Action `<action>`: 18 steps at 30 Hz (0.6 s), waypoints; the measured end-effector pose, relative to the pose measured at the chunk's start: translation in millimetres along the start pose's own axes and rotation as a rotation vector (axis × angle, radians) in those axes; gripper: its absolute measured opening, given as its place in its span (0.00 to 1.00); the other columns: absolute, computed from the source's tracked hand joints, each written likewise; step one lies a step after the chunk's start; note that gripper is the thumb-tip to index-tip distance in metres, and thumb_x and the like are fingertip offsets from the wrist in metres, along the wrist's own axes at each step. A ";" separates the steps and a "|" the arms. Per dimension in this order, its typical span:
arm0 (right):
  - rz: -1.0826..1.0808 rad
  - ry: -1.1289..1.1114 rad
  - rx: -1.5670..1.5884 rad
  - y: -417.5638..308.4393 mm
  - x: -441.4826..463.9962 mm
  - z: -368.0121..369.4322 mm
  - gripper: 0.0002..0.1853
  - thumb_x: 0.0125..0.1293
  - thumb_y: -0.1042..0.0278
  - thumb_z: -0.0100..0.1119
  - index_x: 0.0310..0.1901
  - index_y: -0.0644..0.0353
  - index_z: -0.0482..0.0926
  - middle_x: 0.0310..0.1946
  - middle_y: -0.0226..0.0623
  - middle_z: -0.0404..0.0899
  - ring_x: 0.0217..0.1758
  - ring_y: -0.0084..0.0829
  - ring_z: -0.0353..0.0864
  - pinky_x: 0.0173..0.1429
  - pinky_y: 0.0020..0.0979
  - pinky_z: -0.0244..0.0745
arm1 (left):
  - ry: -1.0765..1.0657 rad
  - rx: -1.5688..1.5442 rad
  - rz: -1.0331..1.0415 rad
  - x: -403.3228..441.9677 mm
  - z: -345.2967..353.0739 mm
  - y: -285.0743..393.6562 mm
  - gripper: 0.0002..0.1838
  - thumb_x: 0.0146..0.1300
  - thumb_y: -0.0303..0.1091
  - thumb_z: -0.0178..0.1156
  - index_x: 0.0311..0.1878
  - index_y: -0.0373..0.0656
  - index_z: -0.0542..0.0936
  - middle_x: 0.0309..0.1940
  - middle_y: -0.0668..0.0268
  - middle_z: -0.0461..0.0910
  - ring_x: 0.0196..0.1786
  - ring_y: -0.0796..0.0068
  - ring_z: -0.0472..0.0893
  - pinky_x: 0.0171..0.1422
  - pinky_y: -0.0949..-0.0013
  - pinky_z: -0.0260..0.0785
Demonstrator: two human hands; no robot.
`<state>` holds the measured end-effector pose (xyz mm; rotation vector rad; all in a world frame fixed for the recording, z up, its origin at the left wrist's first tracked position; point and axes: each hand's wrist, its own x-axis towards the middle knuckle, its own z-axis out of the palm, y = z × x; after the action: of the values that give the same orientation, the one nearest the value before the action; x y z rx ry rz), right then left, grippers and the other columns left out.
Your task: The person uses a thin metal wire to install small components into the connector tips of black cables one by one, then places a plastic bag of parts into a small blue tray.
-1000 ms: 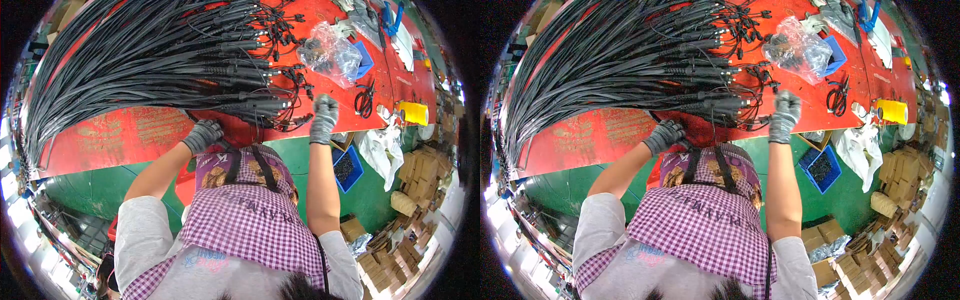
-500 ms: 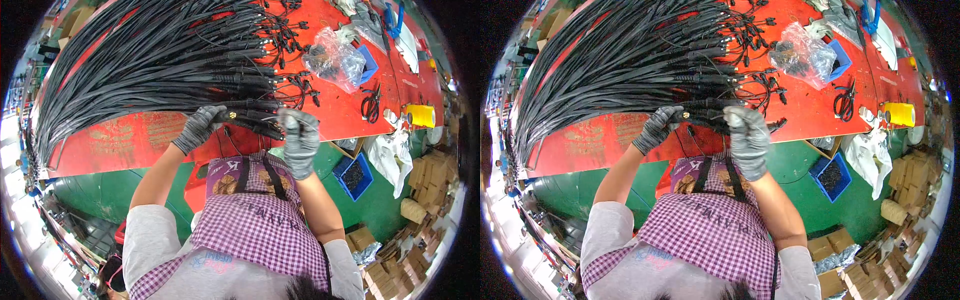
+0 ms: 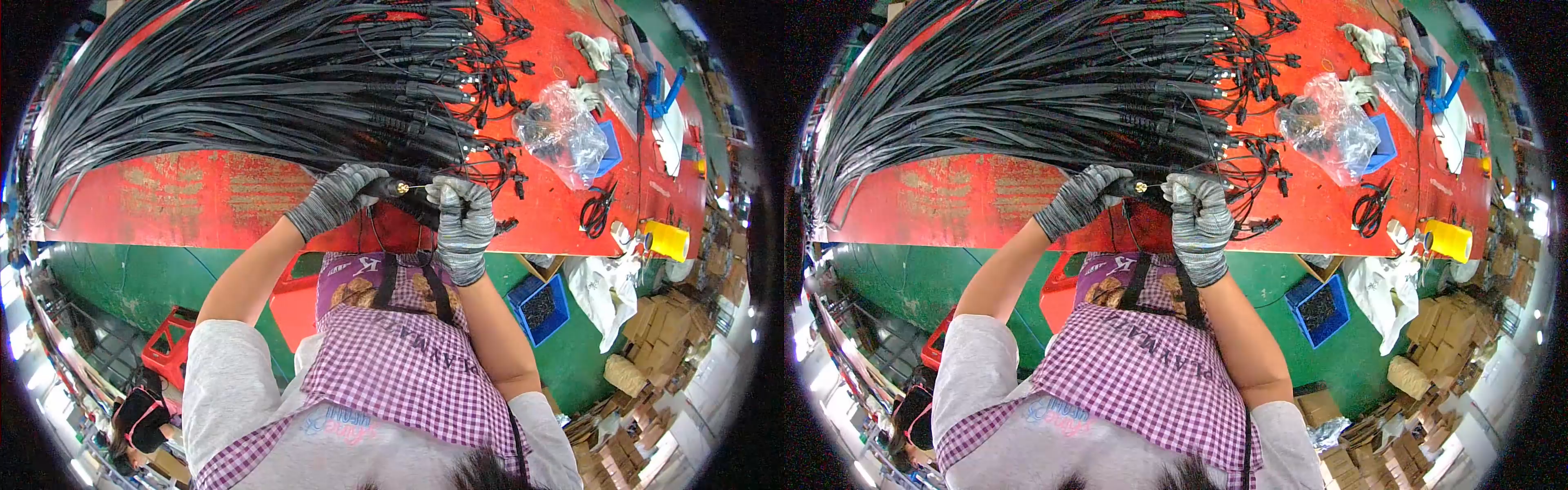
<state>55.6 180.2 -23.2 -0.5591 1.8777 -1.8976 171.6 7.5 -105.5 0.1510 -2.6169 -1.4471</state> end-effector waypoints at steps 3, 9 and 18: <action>0.001 -0.031 -0.029 -2.6 -2.6 1.0 0.05 0.61 0.75 0.51 0.39 0.64 0.72 0.32 0.37 0.77 0.34 0.22 0.77 0.39 0.22 0.74 | -0.012 0.020 -0.012 -0.1 -1.3 1.0 0.22 0.49 0.30 0.61 0.50 0.41 0.71 0.46 0.58 0.73 0.49 0.59 0.72 0.56 0.63 0.63; -0.116 -0.098 -0.248 22.6 -4.4 10.6 0.03 0.58 0.78 0.53 0.34 0.64 0.72 0.30 0.34 0.76 0.34 0.24 0.76 0.40 0.23 0.73 | -0.024 0.109 0.052 2.5 -8.5 13.9 0.24 0.49 0.27 0.61 0.52 0.41 0.70 0.42 0.59 0.74 0.46 0.59 0.73 0.52 0.64 0.65; -0.349 -0.332 -0.510 8.0 20.9 -16.6 0.05 0.50 0.79 0.57 0.30 0.61 0.74 0.29 0.38 0.76 0.33 0.35 0.75 0.39 0.30 0.71 | -0.024 0.189 0.014 2.2 -2.3 13.5 0.23 0.50 0.33 0.60 0.52 0.44 0.70 0.44 0.58 0.73 0.48 0.59 0.72 0.55 0.63 0.63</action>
<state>29.2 182.6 -31.5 -1.3481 2.1282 -1.3708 169.6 12.4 -92.6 0.1358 -2.7658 -1.2020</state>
